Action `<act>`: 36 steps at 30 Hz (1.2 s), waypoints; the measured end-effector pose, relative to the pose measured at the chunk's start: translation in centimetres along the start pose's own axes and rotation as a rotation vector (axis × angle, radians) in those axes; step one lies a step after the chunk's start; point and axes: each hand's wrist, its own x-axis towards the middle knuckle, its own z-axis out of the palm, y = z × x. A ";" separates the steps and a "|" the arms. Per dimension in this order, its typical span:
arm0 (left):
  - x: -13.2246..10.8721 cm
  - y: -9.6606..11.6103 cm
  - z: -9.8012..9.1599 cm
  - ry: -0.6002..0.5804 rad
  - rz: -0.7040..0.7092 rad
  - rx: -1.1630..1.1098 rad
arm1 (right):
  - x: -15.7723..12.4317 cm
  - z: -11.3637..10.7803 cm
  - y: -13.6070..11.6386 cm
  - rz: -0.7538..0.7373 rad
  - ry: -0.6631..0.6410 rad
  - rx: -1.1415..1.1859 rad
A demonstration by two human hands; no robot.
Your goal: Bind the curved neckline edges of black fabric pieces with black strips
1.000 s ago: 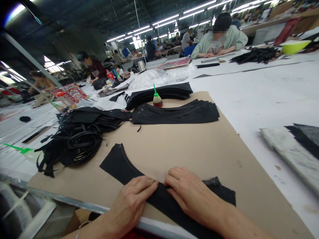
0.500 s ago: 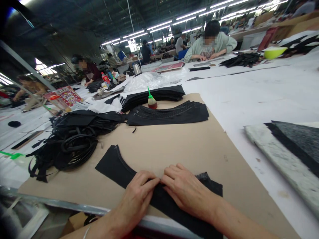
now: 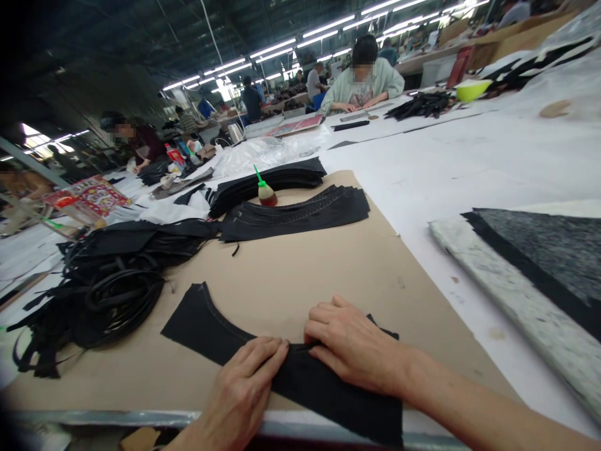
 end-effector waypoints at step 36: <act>5.4 2.6 0.6 -0.118 -0.332 -0.348 | -1.6 -0.3 1.1 0.060 -0.021 0.104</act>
